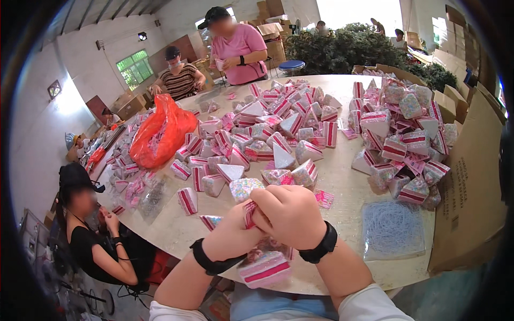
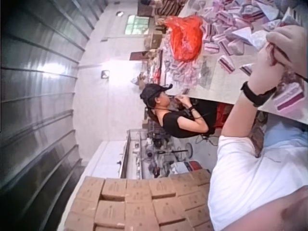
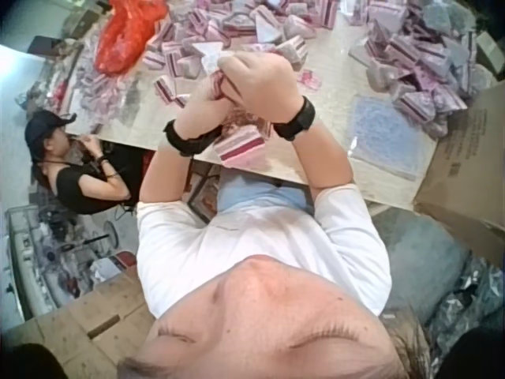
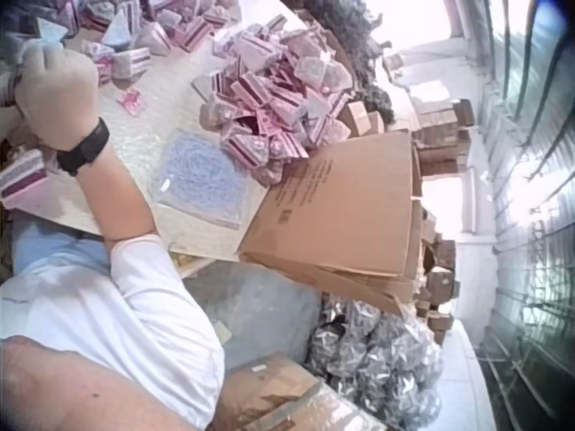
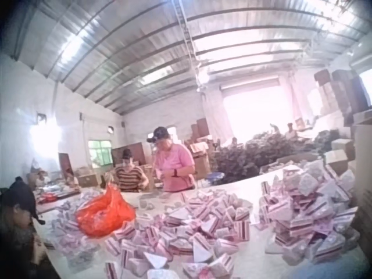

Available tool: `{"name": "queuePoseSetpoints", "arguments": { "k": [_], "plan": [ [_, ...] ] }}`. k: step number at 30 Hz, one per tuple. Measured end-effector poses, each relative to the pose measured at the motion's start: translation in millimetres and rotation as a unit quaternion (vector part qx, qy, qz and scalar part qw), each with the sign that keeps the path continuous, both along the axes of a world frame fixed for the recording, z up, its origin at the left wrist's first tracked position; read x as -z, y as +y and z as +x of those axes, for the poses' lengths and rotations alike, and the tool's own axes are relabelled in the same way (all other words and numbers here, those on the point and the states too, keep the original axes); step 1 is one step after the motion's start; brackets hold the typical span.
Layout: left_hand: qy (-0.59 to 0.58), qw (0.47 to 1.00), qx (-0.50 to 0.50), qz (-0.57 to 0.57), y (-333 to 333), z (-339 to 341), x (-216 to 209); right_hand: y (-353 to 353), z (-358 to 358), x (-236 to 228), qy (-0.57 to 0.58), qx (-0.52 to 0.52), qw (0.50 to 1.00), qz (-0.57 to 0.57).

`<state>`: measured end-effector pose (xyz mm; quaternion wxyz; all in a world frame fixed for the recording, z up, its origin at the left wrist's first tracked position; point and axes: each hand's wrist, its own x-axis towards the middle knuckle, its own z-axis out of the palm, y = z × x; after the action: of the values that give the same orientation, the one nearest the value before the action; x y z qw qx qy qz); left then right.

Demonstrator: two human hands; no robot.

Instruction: The person is manually packaging small items into triangular pink and white containers at a production table.

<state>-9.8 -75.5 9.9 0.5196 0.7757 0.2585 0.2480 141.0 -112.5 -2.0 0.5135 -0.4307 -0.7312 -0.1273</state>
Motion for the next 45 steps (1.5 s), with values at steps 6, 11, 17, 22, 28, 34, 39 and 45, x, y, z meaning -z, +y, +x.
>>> {"name": "queuePoseSetpoints", "arguments": {
  "k": [6, 11, 17, 22, 28, 34, 39, 45],
  "plan": [
    [-0.022, 0.999, -0.024, -0.008, -11, -1, 0, -5, -3, -2, 0.023, -0.023, 0.999, 0.019],
    [-0.172, 0.970, -0.088, -0.150, -12, -1, 27, -13, -4, -5, -0.013, -0.072, 0.992, -0.107],
    [-0.129, 0.966, -0.148, -0.170, -11, -12, 44, -5, 13, -4, 0.044, -0.234, 0.939, -0.249],
    [-0.157, 0.951, -0.127, -0.232, -2, -18, 41, -6, 23, -11, 0.317, -0.357, 0.761, -0.439],
    [-0.132, 0.958, -0.134, -0.218, -13, -21, 34, 5, 16, -7, 0.353, -0.265, 0.800, -0.408],
    [-0.018, 0.989, -0.073, 0.129, -24, -26, 25, 13, 15, 8, 0.359, -0.367, 0.775, -0.368],
    [0.000, 0.975, 0.001, 0.222, -29, -28, 22, 8, 16, 7, 0.328, -0.392, 0.775, -0.372],
    [-0.025, 0.976, 0.001, 0.215, -30, -25, 23, 7, 10, 9, 0.204, -0.348, 0.861, -0.310]
  ]
}}
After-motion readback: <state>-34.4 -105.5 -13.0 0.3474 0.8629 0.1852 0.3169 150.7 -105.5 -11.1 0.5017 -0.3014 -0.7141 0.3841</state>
